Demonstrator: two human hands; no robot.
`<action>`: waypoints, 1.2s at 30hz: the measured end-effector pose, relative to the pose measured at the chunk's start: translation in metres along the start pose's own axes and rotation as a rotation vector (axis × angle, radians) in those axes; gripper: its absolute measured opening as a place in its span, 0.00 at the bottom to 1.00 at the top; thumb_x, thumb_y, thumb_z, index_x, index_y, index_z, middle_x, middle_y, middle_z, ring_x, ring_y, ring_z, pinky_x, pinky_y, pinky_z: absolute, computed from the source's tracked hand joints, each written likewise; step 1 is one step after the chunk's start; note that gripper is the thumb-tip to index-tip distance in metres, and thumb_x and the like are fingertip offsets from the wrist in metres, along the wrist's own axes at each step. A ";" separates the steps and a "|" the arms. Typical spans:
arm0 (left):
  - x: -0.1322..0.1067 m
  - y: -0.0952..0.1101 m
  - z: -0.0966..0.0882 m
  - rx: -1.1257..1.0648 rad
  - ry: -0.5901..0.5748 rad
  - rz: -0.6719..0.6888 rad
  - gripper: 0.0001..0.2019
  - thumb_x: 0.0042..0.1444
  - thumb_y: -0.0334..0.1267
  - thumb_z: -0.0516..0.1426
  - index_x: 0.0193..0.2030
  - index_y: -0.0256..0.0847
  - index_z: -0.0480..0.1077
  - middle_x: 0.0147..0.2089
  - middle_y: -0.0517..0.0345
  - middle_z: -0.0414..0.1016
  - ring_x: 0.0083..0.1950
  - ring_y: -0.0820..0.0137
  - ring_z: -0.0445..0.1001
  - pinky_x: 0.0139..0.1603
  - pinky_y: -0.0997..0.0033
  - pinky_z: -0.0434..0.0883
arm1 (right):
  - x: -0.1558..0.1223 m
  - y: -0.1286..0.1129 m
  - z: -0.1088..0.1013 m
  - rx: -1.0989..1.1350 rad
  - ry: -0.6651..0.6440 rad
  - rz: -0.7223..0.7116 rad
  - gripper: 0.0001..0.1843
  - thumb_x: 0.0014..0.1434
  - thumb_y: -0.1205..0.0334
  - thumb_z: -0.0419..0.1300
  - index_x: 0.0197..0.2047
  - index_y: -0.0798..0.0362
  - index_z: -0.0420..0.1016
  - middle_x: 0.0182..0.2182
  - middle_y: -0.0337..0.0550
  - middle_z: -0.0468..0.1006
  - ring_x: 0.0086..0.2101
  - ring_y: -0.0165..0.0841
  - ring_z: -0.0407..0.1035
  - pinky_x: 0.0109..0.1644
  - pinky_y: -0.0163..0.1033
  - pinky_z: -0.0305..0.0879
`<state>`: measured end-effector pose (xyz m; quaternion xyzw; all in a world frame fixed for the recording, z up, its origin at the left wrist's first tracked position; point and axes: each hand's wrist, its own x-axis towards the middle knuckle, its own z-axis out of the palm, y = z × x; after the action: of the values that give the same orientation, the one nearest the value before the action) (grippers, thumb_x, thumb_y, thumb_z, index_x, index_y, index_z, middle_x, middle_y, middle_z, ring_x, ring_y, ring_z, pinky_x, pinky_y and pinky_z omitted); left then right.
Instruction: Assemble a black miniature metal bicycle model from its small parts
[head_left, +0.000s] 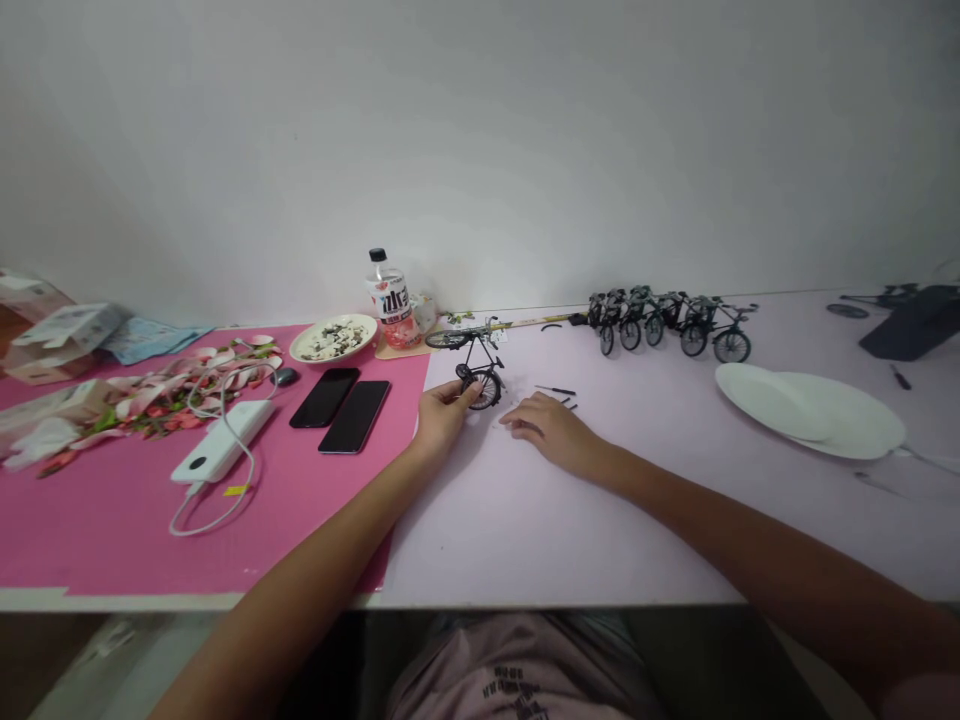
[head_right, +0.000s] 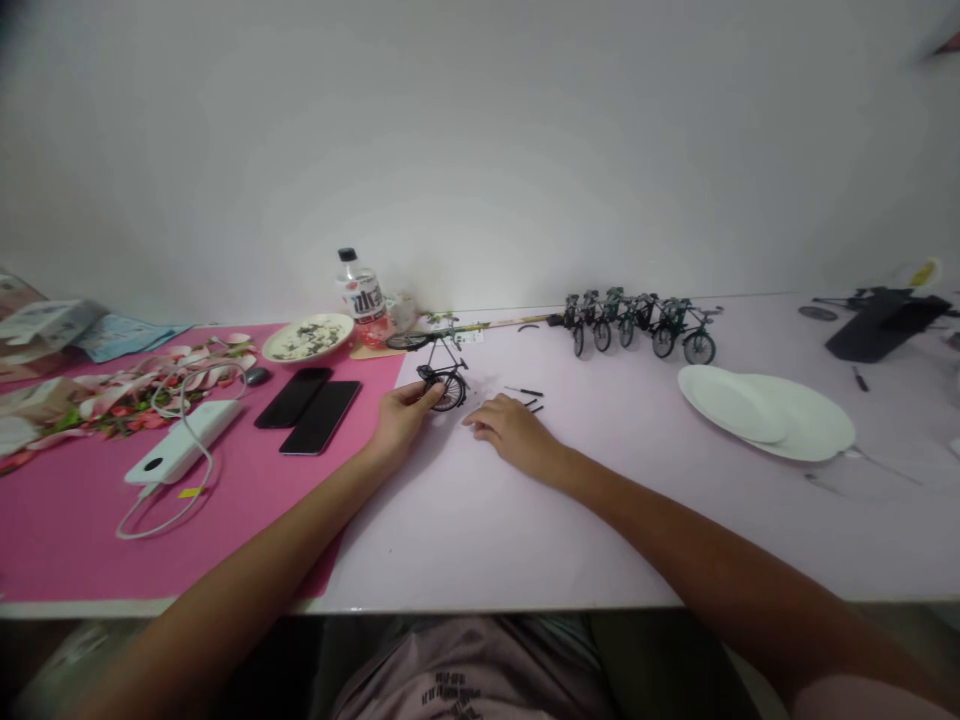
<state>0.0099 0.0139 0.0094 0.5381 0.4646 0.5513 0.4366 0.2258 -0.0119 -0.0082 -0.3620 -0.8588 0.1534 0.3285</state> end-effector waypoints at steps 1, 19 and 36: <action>0.000 0.000 0.000 0.000 -0.002 -0.001 0.21 0.46 0.57 0.71 0.31 0.37 0.80 0.29 0.53 0.80 0.35 0.63 0.76 0.35 0.68 0.70 | -0.001 -0.001 0.002 -0.001 -0.001 0.024 0.13 0.67 0.68 0.60 0.50 0.46 0.83 0.44 0.47 0.84 0.46 0.43 0.73 0.54 0.53 0.69; -0.009 0.008 0.002 0.101 0.014 0.082 0.27 0.50 0.56 0.69 0.18 0.40 0.62 0.20 0.66 0.56 0.24 0.76 0.54 0.27 0.70 0.50 | 0.001 -0.019 0.001 0.337 0.195 0.207 0.08 0.71 0.57 0.53 0.44 0.47 0.73 0.44 0.45 0.76 0.48 0.39 0.71 0.57 0.48 0.68; -0.023 0.020 0.012 0.101 -0.046 0.149 0.14 0.50 0.49 0.70 0.34 0.39 0.83 0.35 0.54 0.83 0.40 0.61 0.78 0.44 0.66 0.72 | 0.006 -0.014 0.002 0.681 0.246 0.522 0.23 0.59 0.38 0.65 0.39 0.52 0.77 0.36 0.43 0.79 0.32 0.32 0.69 0.37 0.39 0.65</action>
<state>0.0233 -0.0123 0.0246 0.6051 0.4405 0.5454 0.3774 0.2143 -0.0168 0.0002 -0.4531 -0.5938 0.4611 0.4790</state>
